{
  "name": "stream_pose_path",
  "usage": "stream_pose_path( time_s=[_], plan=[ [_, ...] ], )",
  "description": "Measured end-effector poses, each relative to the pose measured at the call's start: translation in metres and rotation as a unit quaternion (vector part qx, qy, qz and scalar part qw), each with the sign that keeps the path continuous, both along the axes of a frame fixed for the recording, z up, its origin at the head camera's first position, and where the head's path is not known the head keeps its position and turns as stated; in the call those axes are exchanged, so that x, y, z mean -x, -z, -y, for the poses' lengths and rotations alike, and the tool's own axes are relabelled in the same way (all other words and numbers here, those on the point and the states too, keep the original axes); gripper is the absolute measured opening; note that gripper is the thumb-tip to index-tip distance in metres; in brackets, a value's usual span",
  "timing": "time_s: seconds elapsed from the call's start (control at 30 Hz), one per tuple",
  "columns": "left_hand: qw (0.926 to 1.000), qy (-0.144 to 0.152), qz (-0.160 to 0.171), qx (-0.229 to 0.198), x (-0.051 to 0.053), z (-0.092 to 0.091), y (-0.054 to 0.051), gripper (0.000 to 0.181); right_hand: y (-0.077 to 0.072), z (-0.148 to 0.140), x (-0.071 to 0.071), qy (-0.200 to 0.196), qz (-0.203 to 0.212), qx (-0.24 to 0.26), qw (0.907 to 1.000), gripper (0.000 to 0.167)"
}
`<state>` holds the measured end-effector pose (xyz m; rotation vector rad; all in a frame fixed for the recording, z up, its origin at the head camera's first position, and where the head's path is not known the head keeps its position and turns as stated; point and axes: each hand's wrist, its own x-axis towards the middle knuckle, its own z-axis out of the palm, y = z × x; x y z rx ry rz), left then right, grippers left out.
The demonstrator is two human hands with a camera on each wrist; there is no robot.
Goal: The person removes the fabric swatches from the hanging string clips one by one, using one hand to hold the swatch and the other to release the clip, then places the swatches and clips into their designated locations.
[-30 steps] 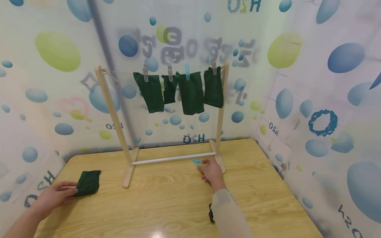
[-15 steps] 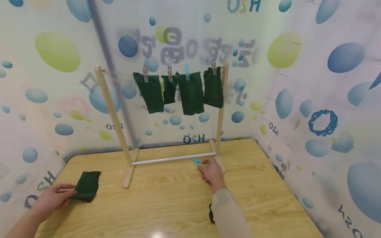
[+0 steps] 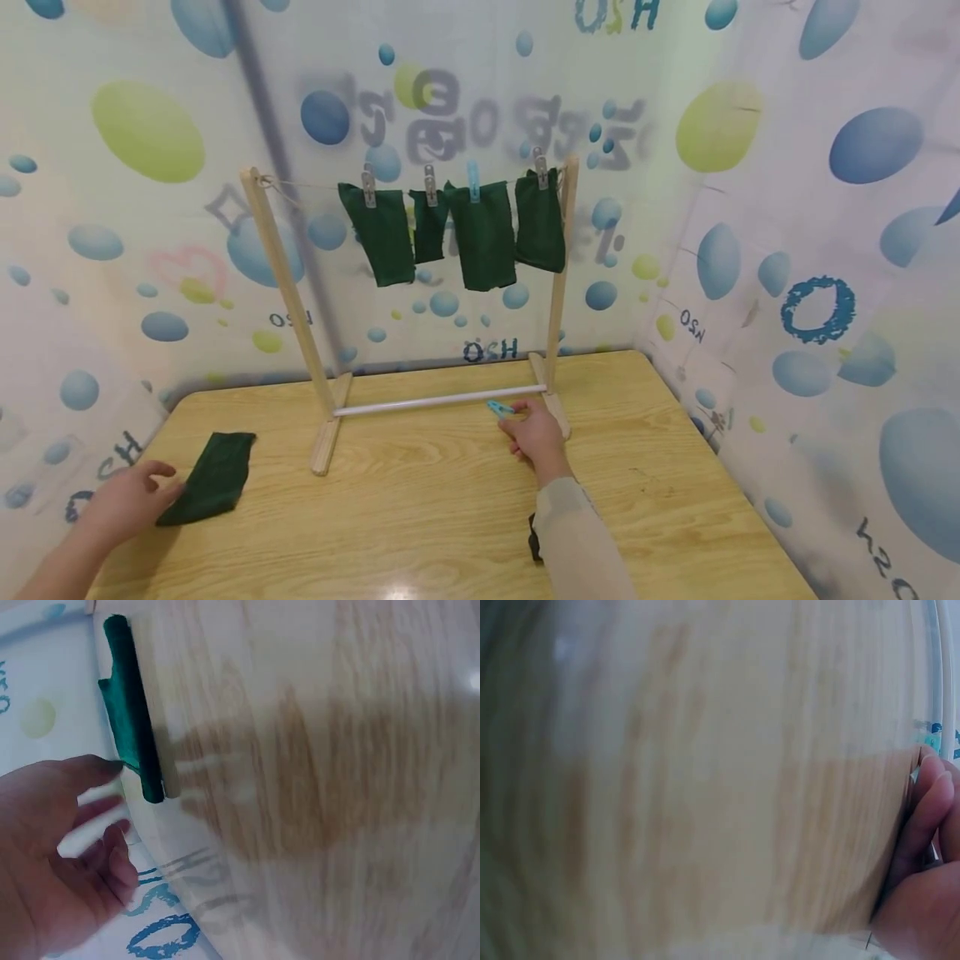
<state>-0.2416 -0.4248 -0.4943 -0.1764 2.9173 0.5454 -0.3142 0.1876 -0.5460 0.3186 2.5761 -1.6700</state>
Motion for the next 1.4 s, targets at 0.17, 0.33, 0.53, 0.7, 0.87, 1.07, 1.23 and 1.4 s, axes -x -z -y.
stream_pose_path(
  time_s=[0.17, 0.33, 0.53, 0.7, 0.87, 1.07, 1.23, 1.4],
  plan=[
    [0.9945, 0.1, -0.026, -0.015, 0.005, -0.011, 0.007, 0.053, -0.001, -0.001, 0.0, -0.001, 0.003, -0.002, 1.0, 0.038],
    [0.9918, 0.127, 0.0, -0.007, 0.013, -0.014, 0.012, 0.08, -0.001, -0.001, 0.001, 0.0, 0.011, -0.001, 0.9999, 0.039],
    [0.9882, 0.151, -0.008, 0.027, 0.021, -0.012, 0.008, 0.084, -0.001, 0.0, 0.001, -0.002, 0.009, 0.003, 1.0, 0.039],
    [0.988, 0.146, 0.0, 0.049, 0.026, -0.013, 0.006, 0.085, -0.002, 0.0, 0.0, -0.001, 0.008, 0.006, 0.9999, 0.039],
    [0.9904, 0.126, 0.021, 0.053, 0.033, -0.014, 0.005, 0.091, -0.002, -0.001, 0.0, 0.0, 0.008, 0.006, 0.9999, 0.04],
    [0.9918, 0.113, 0.032, 0.051, 0.035, -0.014, 0.006, 0.092, 0.0, -0.002, 0.0, 0.002, 0.006, -0.001, 1.0, 0.04],
    [0.9919, 0.112, 0.037, 0.048, 0.035, -0.015, 0.005, 0.093, 0.001, -0.002, 0.0, 0.006, 0.007, -0.002, 1.0, 0.04],
    [0.9918, 0.113, 0.035, 0.048, 0.034, -0.015, 0.002, 0.091, 0.001, -0.002, 0.001, 0.007, 0.007, -0.005, 0.9999, 0.04]
  ],
)
